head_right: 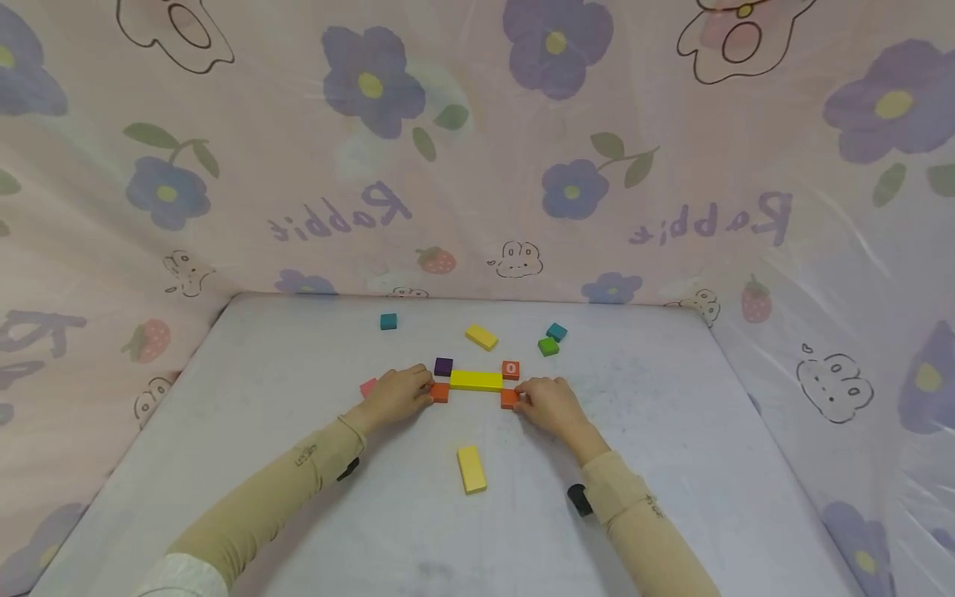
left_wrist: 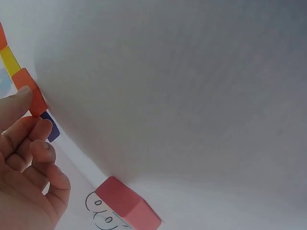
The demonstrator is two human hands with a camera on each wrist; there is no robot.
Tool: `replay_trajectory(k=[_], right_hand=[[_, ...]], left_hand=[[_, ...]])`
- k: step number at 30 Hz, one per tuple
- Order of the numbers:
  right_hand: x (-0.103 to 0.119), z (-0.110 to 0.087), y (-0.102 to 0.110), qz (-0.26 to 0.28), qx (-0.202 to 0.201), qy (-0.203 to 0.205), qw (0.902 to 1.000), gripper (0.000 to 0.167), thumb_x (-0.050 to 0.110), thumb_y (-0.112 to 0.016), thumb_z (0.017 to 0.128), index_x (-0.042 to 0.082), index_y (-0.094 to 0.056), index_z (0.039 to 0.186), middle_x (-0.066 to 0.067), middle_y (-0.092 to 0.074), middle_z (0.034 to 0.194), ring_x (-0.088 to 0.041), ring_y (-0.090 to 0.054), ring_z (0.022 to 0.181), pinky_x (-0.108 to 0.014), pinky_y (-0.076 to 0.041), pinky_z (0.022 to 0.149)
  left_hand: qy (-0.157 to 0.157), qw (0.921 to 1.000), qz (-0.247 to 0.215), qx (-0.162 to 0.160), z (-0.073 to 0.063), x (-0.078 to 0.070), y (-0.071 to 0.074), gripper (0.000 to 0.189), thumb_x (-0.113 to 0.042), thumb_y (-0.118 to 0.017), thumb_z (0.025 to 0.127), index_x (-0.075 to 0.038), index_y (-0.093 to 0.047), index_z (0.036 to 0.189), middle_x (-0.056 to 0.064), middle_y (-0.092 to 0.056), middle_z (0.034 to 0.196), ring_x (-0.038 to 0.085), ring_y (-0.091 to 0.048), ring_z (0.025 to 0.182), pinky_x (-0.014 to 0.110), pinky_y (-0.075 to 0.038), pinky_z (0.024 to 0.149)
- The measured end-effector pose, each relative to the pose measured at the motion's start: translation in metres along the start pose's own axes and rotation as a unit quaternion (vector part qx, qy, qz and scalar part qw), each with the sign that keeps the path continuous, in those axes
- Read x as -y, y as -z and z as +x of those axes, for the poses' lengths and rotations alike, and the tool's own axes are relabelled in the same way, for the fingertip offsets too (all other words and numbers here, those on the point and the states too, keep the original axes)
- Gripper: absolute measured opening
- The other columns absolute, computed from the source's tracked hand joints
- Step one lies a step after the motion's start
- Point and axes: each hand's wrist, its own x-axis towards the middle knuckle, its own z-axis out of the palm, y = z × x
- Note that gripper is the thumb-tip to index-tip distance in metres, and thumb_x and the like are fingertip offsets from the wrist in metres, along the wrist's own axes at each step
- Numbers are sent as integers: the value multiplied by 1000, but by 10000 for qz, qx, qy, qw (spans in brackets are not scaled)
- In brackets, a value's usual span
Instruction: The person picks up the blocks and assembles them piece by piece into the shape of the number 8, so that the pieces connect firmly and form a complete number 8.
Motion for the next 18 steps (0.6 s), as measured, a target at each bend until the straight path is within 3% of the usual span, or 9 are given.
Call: replay_trajectory(k=[9,18], right_hand=[[-1,0,0,-533,-110,192,9983,29,28,-70,82,12,-71,106,7,-58,68,-9,-46,63,-36,-40,72],[-1,-2,5,-525,-184,262,9981,31,29,-67,84,9,-70,108,6,-54,66,-9,-43,62,-37,-40,73]], left_hand=[[68,9999,66,106,2,0,-1,16,-25,-67,85,-11,-61,90,0,-60,87,12,-54,72,30,-43,64],[127,9996,73,224,3,0,-1,16,-26,-65,86,-11,-62,93,0,-61,90,12,-54,73,29,-43,65]])
